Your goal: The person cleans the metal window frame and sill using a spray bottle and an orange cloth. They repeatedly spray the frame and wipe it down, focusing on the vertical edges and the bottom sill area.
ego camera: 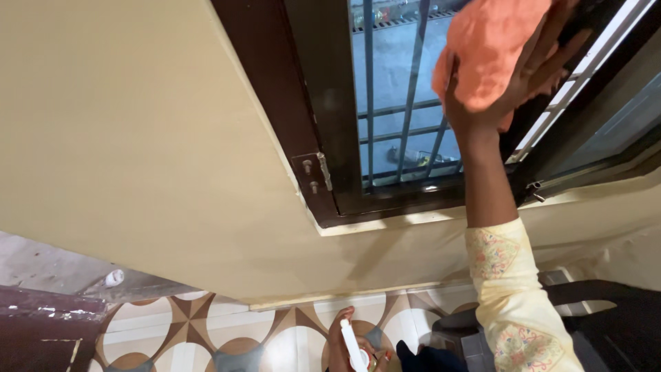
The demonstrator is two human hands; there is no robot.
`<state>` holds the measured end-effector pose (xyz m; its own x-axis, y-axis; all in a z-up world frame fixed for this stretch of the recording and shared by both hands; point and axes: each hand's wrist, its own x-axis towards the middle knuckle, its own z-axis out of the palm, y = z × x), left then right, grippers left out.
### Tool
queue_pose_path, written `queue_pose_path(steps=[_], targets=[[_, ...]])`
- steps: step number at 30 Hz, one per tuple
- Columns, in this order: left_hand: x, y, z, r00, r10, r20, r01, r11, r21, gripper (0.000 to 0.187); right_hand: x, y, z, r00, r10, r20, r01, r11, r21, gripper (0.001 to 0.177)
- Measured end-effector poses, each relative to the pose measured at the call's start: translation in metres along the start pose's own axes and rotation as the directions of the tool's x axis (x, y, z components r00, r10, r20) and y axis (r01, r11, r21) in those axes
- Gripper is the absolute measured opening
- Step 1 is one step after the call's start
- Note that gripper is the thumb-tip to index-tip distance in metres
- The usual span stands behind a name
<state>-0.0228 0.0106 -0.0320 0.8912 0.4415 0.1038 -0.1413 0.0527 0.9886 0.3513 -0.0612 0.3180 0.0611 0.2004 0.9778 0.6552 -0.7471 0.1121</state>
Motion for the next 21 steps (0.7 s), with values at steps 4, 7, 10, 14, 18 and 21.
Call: queue_pose_path(steps=[4, 7, 10, 14, 18, 21], targets=[[-0.001, 0.009, -0.004, 0.999, 0.037, -0.015, -0.037, 0.999, 0.023, 0.094, -0.055, -0.017, 0.011, 0.997, -0.054, 0.048, 0.055, 0.998, -0.022, 0.041], [0.001, 0.013, -0.003, 0.997, 0.081, -0.007, -0.081, 0.996, 0.038, 0.094, -0.098, -0.022, 0.015, 0.989, -0.111, 0.094, 0.114, 0.993, -0.026, 0.039], [0.009, 0.015, -0.004, 0.995, 0.098, 0.011, -0.099, 0.994, 0.047, 0.094, -0.123, -0.023, 0.017, 0.977, -0.162, 0.139, 0.166, 0.986, -0.018, 0.037], [0.017, 0.016, 0.006, 0.996, 0.088, 0.018, -0.089, 0.996, 0.031, 0.095, -0.106, -0.022, 0.012, 0.958, -0.19, 0.213, 0.204, 0.978, -0.043, 0.034], [0.024, 0.04, 0.016, 0.995, 0.097, 0.012, -0.097, 0.994, 0.045, 0.095, -0.025, -0.014, 0.025, 0.97, -0.24, 0.037, 0.243, 0.962, -0.125, 0.05], [0.037, 0.082, 0.024, 0.986, 0.164, 0.007, -0.164, 0.982, 0.093, 0.095, 0.038, 0.003, 0.027, 0.988, -0.133, 0.078, 0.139, 0.987, -0.084, 0.041]])
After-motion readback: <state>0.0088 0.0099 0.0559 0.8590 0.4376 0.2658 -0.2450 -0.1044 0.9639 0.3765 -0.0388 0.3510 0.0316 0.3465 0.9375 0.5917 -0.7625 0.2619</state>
